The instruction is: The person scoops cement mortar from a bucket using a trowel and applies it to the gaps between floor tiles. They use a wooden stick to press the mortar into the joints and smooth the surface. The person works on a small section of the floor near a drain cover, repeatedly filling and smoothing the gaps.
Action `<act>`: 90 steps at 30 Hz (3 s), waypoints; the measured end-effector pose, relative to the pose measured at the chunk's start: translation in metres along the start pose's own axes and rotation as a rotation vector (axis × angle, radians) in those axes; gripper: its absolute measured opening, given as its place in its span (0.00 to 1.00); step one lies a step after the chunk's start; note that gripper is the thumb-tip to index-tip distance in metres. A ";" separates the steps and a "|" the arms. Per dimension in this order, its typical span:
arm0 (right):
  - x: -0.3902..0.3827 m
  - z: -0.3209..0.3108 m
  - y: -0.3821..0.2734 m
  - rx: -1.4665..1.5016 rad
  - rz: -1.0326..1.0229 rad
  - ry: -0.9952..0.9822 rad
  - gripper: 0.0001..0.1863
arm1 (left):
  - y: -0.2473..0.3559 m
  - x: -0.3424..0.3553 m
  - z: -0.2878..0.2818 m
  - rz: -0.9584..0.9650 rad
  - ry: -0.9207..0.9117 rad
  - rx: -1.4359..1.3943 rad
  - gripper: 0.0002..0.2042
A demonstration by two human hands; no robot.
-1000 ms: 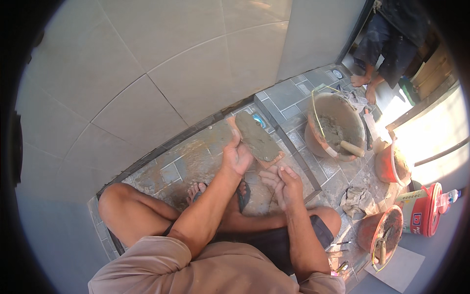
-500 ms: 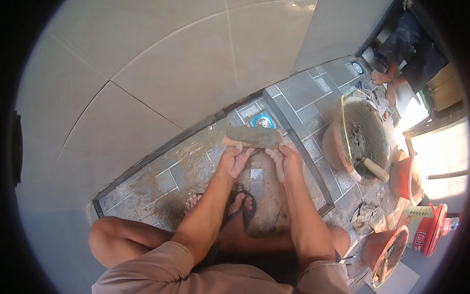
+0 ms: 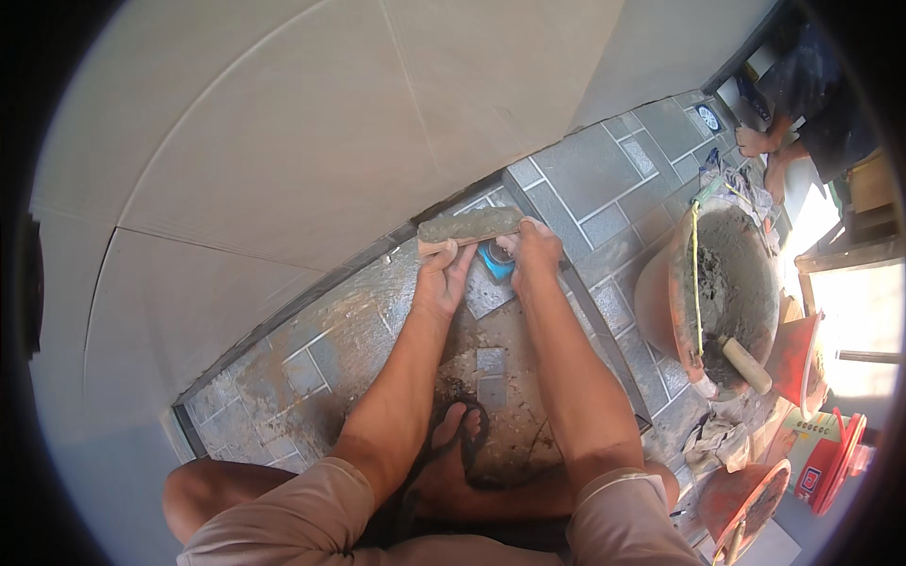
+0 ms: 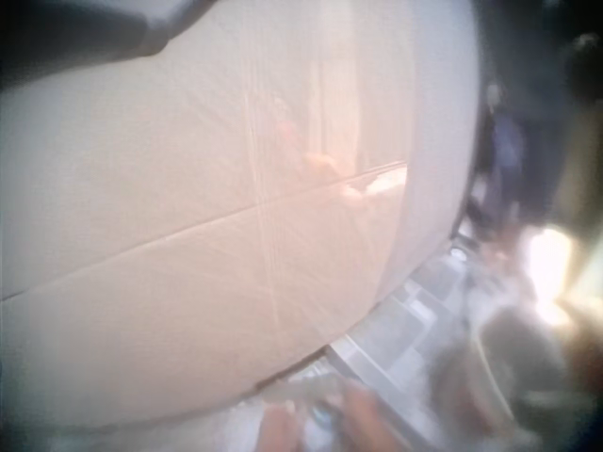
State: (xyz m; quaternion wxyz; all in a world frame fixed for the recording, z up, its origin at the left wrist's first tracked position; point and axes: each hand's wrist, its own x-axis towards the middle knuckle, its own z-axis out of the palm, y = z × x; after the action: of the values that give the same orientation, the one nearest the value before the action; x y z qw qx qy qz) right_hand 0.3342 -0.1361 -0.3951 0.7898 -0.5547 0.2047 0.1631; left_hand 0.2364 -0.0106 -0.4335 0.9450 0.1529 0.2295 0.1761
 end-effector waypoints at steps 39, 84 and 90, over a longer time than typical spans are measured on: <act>0.035 0.071 -0.006 -0.043 -0.031 0.160 0.12 | 0.007 0.044 0.033 0.005 0.363 0.052 0.19; -0.472 -0.388 -0.136 -0.808 -0.827 0.638 0.13 | 0.038 -0.210 -0.020 -0.231 0.751 0.652 0.07; -0.507 -0.280 -0.093 -1.143 -1.018 0.559 0.28 | 0.206 -0.209 0.077 0.133 0.543 0.777 0.00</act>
State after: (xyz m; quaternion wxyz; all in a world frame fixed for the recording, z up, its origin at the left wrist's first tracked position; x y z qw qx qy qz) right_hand -0.0978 -0.4464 -0.1484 0.2819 -0.9174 0.0023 -0.2810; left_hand 0.0453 0.0728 -0.2126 0.7104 0.4577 0.5067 0.1708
